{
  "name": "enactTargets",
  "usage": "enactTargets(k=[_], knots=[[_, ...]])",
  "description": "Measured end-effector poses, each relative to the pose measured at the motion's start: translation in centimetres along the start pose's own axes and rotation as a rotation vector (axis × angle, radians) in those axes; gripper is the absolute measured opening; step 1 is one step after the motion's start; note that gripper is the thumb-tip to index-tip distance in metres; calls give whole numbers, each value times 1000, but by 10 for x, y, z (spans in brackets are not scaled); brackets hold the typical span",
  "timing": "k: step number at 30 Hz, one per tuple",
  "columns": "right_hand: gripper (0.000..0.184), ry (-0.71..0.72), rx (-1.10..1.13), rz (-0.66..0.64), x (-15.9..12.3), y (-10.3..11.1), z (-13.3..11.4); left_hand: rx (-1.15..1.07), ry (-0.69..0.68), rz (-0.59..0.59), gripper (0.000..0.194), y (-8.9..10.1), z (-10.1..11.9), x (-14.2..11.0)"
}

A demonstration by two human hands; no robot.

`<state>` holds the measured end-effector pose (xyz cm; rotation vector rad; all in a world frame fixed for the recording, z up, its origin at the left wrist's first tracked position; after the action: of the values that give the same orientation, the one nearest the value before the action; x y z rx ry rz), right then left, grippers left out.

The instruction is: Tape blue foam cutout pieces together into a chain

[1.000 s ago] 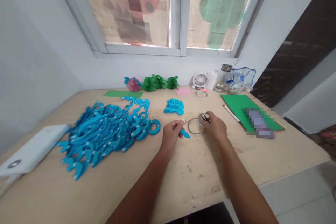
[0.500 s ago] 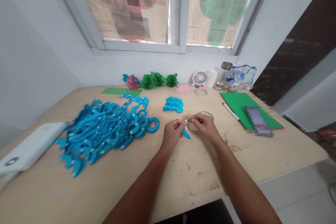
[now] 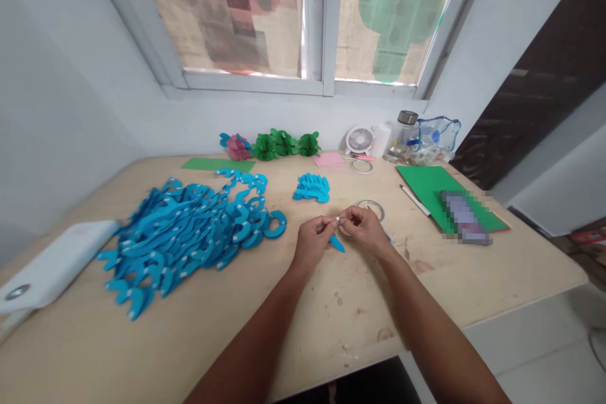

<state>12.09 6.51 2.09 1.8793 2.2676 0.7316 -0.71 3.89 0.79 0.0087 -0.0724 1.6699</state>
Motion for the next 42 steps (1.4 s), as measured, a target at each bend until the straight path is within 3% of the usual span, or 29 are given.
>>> enactTargets(k=[7, 10, 24, 29, 33, 37, 42], knots=[[16, -70, 160, 154, 2, 12, 6, -118, 62, -8, 24, 1, -4, 2], [17, -122, 226, 161, 3, 13, 7, -152, 81, 23, 25, 4, -6, 4], [20, -179, 327, 69, 0, 4, 3, -201, 83, 14, 24, 3, -5, 3], [23, -202, 505, 27, 0, 3, 3, -287, 115, 96, 25, 9, -9, 4], [28, -180, 621, -78, -4, 0, -7, -411, 158, 147, 26, 13, -13, 6], [35, -146, 615, -193, -9, -4, -18, -470, 145, 121, 27, 12, -12, 7], [37, -158, 604, -202, -10, -5, -19, -423, 126, 76, 28, 8, -10, 4]])
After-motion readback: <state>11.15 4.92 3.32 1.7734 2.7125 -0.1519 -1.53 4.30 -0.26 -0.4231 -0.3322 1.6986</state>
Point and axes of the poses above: each hand's wrist, its own x-axis towards the middle knuckle, its own y-axis out of the back of the hand, z = x × y, the point moved 5 cm from there along x, towards the middle knuckle, and after that the axes turned 2 degrees about -x, right-handed, at the moved point
